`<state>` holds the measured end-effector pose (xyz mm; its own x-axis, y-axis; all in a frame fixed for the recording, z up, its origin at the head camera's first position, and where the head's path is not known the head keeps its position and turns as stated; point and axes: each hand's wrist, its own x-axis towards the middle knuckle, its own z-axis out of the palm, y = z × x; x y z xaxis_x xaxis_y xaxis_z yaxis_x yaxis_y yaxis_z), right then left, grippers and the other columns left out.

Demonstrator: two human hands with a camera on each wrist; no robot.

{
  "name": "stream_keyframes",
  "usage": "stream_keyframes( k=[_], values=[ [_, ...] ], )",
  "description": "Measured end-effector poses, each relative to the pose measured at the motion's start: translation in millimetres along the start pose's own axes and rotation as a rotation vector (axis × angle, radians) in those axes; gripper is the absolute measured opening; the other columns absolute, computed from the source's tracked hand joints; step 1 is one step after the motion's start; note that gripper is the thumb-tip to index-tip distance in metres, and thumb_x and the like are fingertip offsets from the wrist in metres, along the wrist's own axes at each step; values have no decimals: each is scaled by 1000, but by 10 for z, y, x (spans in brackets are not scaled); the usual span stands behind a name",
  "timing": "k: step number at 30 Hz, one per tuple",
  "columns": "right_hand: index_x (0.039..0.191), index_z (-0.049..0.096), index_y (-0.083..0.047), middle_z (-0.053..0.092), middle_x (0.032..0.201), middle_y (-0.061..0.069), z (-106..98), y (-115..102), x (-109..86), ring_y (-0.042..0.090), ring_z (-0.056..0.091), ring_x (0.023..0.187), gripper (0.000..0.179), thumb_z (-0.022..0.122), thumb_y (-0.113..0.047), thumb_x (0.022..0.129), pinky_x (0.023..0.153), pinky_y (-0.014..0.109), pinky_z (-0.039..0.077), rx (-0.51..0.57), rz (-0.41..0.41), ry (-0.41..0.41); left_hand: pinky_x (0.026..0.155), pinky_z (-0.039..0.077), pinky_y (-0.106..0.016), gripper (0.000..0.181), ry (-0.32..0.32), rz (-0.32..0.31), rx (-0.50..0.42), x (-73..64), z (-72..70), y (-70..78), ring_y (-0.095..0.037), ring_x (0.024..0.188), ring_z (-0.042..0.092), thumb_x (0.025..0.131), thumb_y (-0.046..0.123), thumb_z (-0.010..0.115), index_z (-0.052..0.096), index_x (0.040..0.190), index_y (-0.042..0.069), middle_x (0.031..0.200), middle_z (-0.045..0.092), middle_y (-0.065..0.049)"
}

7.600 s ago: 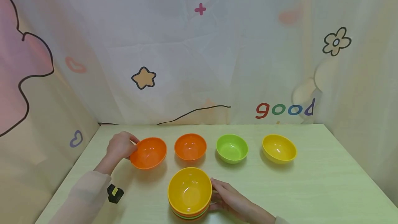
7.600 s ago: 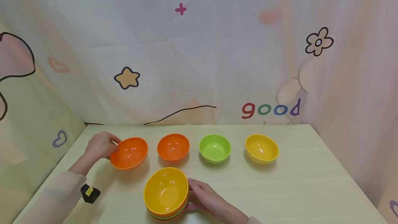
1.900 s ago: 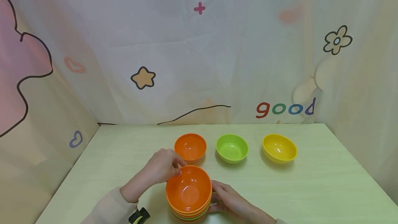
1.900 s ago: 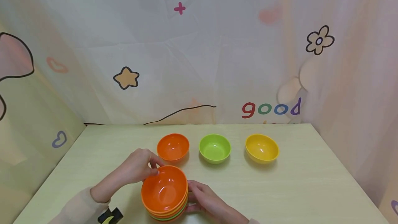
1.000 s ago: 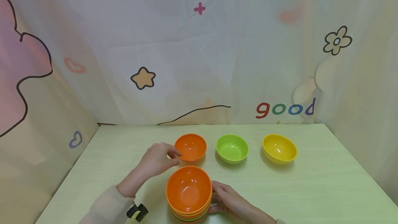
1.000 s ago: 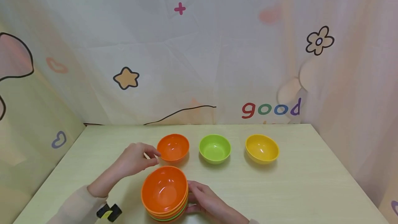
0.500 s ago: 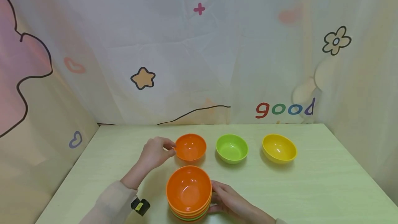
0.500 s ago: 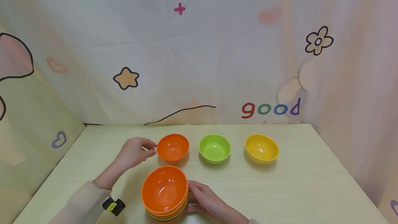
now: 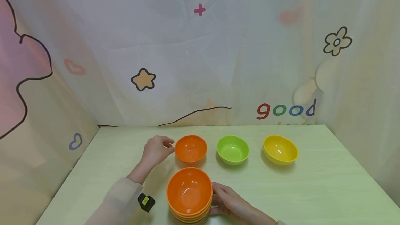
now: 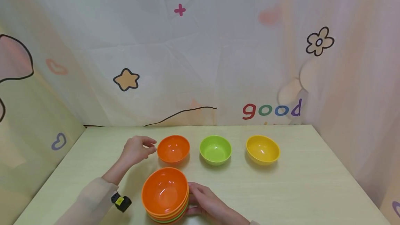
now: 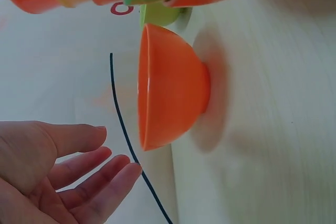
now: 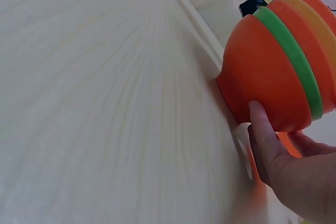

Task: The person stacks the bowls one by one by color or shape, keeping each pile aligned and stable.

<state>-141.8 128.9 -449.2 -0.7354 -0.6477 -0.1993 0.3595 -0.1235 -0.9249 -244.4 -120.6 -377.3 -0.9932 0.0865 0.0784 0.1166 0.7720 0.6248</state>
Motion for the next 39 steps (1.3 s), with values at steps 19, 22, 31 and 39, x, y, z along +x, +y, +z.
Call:
stream_keyframes(
  k=[19, 22, 31, 39],
  values=[
    [139, 33, 1, 49, 134, 17, -8, 4, -4, 22, 56, 111, 60, 36, -42, 98, 88, 36, 51, 7, 1, -19, 55, 51, -25, 30, 20, -87, -58, 153, 197, -109, -12, 57, 61, 78, 15, 68, 68, 105, 3, 90, 70, -9],
    [140, 33, 1, 49, 133, 17, -9, 2, -4, 22, 56, 111, 60, 36, -42, 98, 88, 36, 51, 5, 2, -16, 56, 52, -26, 30, 30, -79, -59, 174, 223, -123, -12, 57, 62, 78, 15, 68, 68, 105, 3, 90, 70, -11],
    [139, 33, 2, 49, 133, 18, -7, 1, -8, 22, 57, 110, 60, 37, -41, 98, 87, 36, 51, -1, -1, -12, 53, 53, -25, 32, 6, -106, -88, 217, 304, -114, -12, 54, 61, 79, 15, 69, 66, 107, 1, 94, 68, -14],
    [139, 32, 3, 49, 133, 18, -8, -4, -6, 21, 57, 111, 60, 36, -41, 99, 87, 36, 51, -8, -3, -13, 50, 52, -23, 33, -15, -133, -89, 278, 329, -86, -14, 52, 61, 79, 15, 68, 65, 109, 1, 94, 69, -14]
  ],
)
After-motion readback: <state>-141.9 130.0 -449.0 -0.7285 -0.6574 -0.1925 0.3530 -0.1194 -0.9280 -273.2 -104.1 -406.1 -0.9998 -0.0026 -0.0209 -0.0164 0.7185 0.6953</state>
